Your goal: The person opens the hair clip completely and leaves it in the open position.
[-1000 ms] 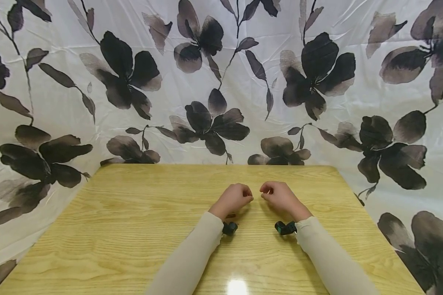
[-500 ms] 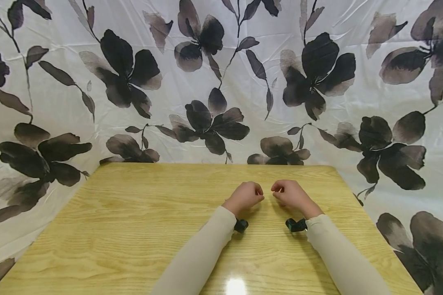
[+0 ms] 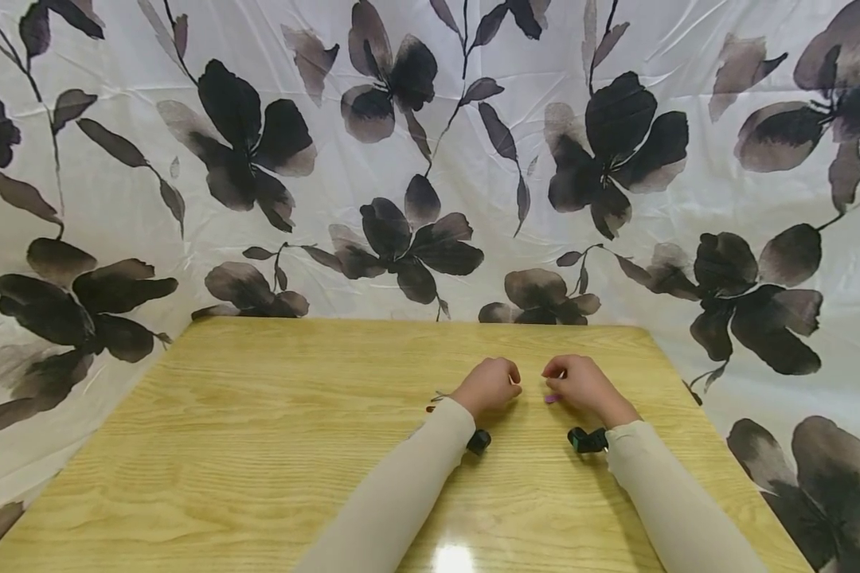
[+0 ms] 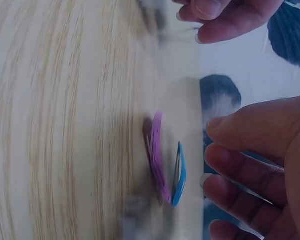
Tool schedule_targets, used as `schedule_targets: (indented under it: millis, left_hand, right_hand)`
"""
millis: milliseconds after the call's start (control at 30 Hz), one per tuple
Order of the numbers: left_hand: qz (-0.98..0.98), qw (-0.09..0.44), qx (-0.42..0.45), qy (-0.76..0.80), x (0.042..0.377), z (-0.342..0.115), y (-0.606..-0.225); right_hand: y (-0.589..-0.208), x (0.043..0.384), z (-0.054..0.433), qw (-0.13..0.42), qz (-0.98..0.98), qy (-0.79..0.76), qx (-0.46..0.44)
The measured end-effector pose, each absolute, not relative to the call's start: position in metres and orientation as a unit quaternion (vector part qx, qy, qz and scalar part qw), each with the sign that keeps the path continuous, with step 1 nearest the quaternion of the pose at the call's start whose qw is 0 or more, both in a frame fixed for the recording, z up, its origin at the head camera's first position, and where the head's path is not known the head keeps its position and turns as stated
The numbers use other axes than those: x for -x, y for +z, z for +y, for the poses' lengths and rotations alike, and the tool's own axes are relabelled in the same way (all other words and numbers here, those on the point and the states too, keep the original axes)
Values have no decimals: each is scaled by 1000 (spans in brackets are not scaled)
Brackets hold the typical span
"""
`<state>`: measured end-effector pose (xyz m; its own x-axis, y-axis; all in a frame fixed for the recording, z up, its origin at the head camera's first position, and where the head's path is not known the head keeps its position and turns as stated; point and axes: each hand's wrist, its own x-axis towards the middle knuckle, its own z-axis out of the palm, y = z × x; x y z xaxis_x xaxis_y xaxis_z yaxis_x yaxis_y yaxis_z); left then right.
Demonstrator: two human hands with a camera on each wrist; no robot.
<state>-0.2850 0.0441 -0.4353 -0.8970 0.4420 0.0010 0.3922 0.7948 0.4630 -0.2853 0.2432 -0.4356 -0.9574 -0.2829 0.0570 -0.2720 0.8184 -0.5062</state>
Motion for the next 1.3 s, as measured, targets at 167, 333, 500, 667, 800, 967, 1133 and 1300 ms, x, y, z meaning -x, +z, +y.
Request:
schedule_targets:
  millis: [167, 333, 500, 667, 800, 967, 1133, 1300]
  left_hand:
    - [948, 54, -215, 228, 288, 51, -440]
    - [948, 46, -224, 223, 293, 59, -442]
    - [948, 45, -226, 218, 293, 66, -442]
    - [949, 53, -221, 221, 295, 72, -447]
    - [948, 57, -225, 219, 294, 76, -451]
    - [948, 48, -227, 218, 295, 81, -454]
    - [945, 50, -236, 221, 293, 86, -455]
    - [944, 55, -236, 225, 292, 90, -454]
  right_hand:
    - [-440, 286, 249, 6, 956, -255, 142]
    - [-440, 289, 253, 8, 958, -255, 132]
    - [-440, 291, 257, 15, 958, -253, 133]
    - [-440, 290, 260, 21, 960, -243, 134]
    - [-442, 289, 262, 25, 961, -239, 136]
    - [-446, 289, 264, 23, 960, -237, 148]
    - [-447, 288, 266, 26, 960, -230, 160]
    - [-445, 288, 267, 34, 960, -227, 160]
